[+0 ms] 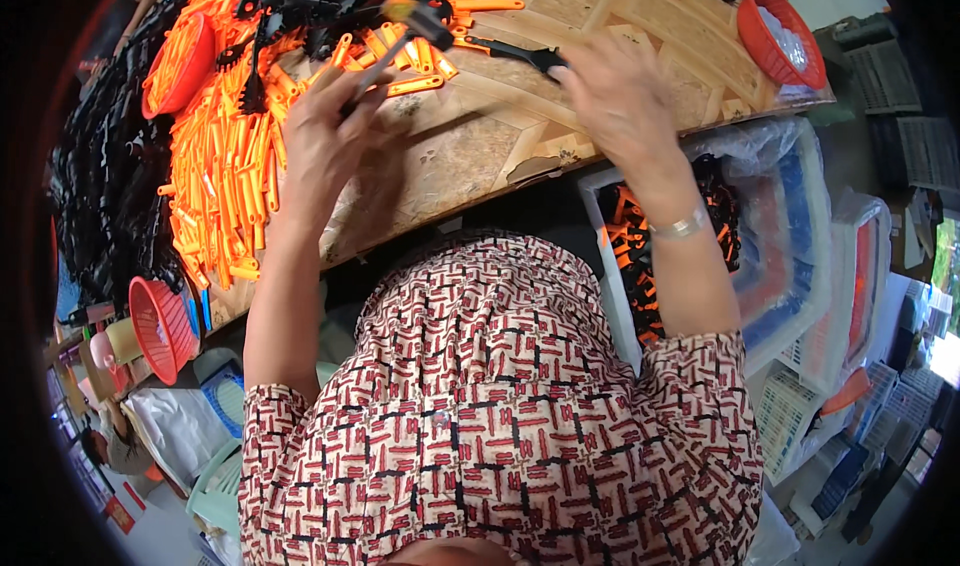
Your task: The person assembles small plastic components by inserting orange handles into black heads. They use a hammer to secure the connection between the parts. The person works at a wooden table, handling the parts one at a time and placing the finished items on the table.
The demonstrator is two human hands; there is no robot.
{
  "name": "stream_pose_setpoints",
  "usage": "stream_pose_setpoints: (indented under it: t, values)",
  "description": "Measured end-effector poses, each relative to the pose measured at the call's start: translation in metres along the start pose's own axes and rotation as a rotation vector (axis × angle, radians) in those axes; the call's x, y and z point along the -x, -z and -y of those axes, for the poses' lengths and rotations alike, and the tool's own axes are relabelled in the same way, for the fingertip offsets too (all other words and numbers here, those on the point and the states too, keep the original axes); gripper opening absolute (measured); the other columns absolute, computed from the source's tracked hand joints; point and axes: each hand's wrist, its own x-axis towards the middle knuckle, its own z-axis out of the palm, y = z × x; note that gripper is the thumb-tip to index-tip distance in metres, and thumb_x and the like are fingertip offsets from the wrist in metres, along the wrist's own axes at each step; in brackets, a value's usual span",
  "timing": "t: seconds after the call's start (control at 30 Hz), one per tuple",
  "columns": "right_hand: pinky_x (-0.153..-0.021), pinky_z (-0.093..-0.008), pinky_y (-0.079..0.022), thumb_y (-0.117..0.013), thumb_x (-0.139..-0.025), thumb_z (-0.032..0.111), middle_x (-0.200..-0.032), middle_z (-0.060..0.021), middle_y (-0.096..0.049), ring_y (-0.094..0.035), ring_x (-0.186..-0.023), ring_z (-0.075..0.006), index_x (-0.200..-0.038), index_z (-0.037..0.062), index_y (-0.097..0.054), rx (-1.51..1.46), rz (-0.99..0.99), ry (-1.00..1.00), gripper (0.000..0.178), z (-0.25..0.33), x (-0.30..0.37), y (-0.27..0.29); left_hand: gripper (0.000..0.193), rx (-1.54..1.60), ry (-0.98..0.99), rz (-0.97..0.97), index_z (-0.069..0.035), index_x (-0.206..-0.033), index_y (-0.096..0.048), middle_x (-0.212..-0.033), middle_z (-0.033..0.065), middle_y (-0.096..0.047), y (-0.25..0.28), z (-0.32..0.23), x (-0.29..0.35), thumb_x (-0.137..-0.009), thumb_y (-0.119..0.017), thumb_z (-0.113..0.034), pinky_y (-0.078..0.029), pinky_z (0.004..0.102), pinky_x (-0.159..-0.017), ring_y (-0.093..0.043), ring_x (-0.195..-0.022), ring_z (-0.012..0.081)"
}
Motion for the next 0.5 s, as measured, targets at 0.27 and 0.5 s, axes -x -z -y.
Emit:
stream_pose_setpoints:
  t: [0.27, 0.5]
  values:
    - [-0.089, -0.042, -0.043, -0.072, -0.089, 0.022, -0.095, -0.0084, -0.064, -0.061, -0.098, -0.0266, -0.095, 0.0074, -0.072, 0.067, 0.023, 0.051, 0.016, 0.01, -0.017, -0.033, 0.023, -0.35, -0.312, 0.075, -0.009, -0.109, -0.073, -0.098, 0.0111, -0.066, -0.035, -0.004, -0.017, -0.089, -0.074, -0.02, -0.054, 0.0444, -0.079, -0.067, -0.092, 0.0332]
    - [-0.07, -0.0328, -0.047, -0.074, -0.09, 0.019, -0.08, -0.0064, -0.067, -0.062, -0.073, -0.0176, -0.092, 0.0032, -0.075, -0.397, 0.223, -0.408, 0.016, 0.035, 0.037, 0.02, 0.008, -0.482, -0.277, 0.07, -0.003, -0.097, -0.063, -0.091, 0.0156, -0.066, -0.025, 0.013, -0.012, -0.093, -0.058, -0.008, -0.057, 0.0464, -0.076, -0.069, -0.086, 0.0362]
